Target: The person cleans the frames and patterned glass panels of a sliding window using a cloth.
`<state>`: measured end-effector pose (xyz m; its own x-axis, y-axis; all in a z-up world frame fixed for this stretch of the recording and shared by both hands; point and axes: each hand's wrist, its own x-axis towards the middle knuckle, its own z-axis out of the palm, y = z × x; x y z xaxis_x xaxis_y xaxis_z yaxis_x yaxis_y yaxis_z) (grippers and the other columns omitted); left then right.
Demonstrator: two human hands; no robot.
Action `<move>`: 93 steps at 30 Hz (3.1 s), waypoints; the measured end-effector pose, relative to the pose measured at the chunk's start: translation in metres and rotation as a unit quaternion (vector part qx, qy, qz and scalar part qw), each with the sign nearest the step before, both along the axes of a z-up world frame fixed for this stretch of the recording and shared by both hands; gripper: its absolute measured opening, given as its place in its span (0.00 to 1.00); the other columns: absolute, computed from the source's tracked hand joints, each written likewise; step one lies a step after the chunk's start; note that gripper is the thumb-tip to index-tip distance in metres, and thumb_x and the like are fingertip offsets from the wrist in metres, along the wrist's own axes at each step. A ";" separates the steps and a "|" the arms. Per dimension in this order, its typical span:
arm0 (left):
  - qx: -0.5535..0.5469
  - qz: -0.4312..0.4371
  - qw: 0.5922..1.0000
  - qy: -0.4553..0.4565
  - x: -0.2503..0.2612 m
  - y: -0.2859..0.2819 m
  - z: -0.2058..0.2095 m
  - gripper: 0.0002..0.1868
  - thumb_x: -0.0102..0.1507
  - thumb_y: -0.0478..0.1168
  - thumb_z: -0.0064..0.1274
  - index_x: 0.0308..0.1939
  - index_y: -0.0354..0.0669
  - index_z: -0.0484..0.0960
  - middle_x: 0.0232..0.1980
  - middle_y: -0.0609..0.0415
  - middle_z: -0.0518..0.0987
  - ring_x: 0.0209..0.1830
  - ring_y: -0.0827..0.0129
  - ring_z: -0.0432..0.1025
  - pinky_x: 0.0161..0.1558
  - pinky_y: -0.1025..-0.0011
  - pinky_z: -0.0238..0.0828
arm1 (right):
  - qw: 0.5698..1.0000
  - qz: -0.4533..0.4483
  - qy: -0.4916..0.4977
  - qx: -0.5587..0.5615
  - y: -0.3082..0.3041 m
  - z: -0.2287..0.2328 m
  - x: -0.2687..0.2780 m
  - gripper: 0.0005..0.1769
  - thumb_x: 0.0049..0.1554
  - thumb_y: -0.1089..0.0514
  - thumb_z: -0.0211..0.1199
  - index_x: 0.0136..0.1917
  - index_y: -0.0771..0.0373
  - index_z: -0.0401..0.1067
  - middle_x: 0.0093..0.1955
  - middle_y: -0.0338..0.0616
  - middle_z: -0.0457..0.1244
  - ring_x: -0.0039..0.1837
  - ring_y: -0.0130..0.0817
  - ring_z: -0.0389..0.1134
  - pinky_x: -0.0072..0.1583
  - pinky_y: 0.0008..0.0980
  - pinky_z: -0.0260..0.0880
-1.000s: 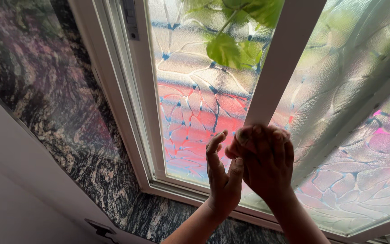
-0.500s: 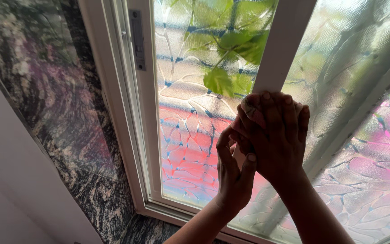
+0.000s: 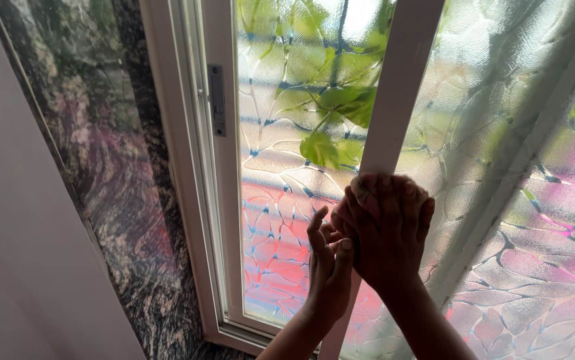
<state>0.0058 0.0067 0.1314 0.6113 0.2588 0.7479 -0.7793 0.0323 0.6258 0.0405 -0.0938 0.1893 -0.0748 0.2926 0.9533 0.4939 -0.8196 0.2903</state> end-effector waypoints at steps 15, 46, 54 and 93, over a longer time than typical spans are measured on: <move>-0.114 -0.157 0.980 0.037 0.010 0.019 -0.011 0.32 0.73 0.48 0.39 0.76 0.41 0.48 0.62 0.47 0.68 0.62 0.66 0.66 0.66 0.67 0.60 | 0.999 -0.010 0.026 -0.016 0.005 -0.023 -0.005 0.29 0.62 0.42 0.60 0.71 0.56 0.70 0.76 0.54 0.55 0.78 0.57 0.53 0.77 0.64 0.41; 0.046 0.134 0.984 -0.105 -0.051 0.024 0.141 0.31 0.56 0.34 0.53 0.65 0.34 0.68 0.66 0.44 0.71 0.71 0.54 0.64 0.74 0.58 0.54 | 0.997 -0.011 0.044 -0.066 -0.003 0.099 -0.027 0.32 0.59 0.43 0.59 0.74 0.52 0.65 0.77 0.55 0.53 0.78 0.61 0.54 0.75 0.68 0.48; 0.113 0.145 0.963 -0.196 -0.055 0.016 0.185 0.29 0.62 0.35 0.56 0.67 0.37 0.68 0.72 0.42 0.68 0.75 0.51 0.62 0.76 0.55 0.55 | 0.996 -0.039 -0.044 -0.066 -0.006 0.183 -0.018 0.33 0.61 0.40 0.58 0.76 0.52 0.64 0.79 0.58 0.53 0.78 0.64 0.54 0.75 0.69 0.48; 0.209 0.265 0.893 -0.299 -0.001 0.022 0.293 0.41 0.68 0.50 0.49 0.80 0.39 0.51 0.83 0.30 0.48 0.85 0.37 0.43 0.79 0.41 0.40 | 0.975 0.042 -0.180 -0.119 -0.003 0.310 -0.054 0.34 0.61 0.52 0.59 0.74 0.69 0.58 0.75 0.62 0.55 0.79 0.61 0.54 0.79 0.59 0.51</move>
<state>0.0053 0.0284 0.4240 -0.0542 0.0148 0.9984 -0.8139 -0.5800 -0.0356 -0.0138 -0.0965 0.4996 -0.4261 0.4808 0.7663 0.3871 -0.6687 0.6348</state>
